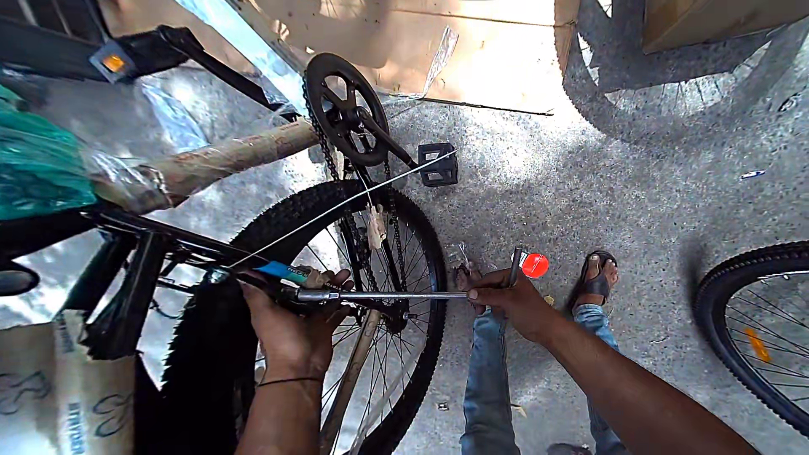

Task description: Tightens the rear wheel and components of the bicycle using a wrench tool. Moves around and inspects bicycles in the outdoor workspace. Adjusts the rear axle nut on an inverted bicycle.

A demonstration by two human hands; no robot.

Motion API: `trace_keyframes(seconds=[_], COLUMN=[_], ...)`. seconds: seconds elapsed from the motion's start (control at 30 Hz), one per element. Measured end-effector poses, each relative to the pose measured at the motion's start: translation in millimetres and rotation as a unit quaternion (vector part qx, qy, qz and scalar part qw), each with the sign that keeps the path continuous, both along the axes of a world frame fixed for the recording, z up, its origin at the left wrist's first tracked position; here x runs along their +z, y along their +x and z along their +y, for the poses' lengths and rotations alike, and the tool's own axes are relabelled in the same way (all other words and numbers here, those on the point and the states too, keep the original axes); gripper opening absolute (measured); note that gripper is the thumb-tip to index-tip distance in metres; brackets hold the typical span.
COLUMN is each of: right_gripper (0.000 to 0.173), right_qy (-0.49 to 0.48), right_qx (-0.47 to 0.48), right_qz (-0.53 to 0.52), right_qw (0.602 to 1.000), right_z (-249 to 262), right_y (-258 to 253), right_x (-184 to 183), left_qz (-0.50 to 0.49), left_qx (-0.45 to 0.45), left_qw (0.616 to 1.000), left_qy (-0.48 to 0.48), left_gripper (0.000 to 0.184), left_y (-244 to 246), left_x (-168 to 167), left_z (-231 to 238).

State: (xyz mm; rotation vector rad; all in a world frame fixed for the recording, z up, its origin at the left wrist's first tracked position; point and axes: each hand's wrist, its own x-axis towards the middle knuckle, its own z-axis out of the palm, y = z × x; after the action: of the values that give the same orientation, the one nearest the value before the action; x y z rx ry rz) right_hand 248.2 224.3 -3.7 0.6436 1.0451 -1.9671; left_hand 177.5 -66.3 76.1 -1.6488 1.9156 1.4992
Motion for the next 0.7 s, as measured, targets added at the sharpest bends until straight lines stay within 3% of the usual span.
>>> trace_keyframes(seconds=[0.1,0.27,0.47,0.63,0.7], right_gripper=[0.013,0.014,0.018,0.028,0.021], right_qy=[-0.065,-0.182,-0.22,-0.285,-0.23], right_qx=[-0.013,-0.024,0.06,0.044,0.051], right_qz=[-0.098,-0.316,-0.216,-0.294,-0.256], right_qw=[0.993,0.931,0.949,0.912,0.937], right_z=[-3.4,-13.3,12.4,17.8,16.6], right_y=[3.4,21.7,-36.9,-52.2,-50.8], right_x=[-4.8,10.1,-5.8,21.5,26.0], left_qz=[0.005,0.013,0.009,0.012,0.014], left_qx=[-0.001,0.011,0.004,0.01,0.012], left_qw=[1.0,1.0,1.0,1.0,1.0], left_qy=[0.002,0.003,-0.01,-0.012,-0.01], left_gripper=[0.091,0.089,0.09,0.091,0.091], left_y=[0.2,0.1,1.5,0.4,0.6], left_x=[-0.5,-2.6,-2.9,-3.2,-4.4], left_z=[-1.5,-1.7,1.5,1.3,2.4])
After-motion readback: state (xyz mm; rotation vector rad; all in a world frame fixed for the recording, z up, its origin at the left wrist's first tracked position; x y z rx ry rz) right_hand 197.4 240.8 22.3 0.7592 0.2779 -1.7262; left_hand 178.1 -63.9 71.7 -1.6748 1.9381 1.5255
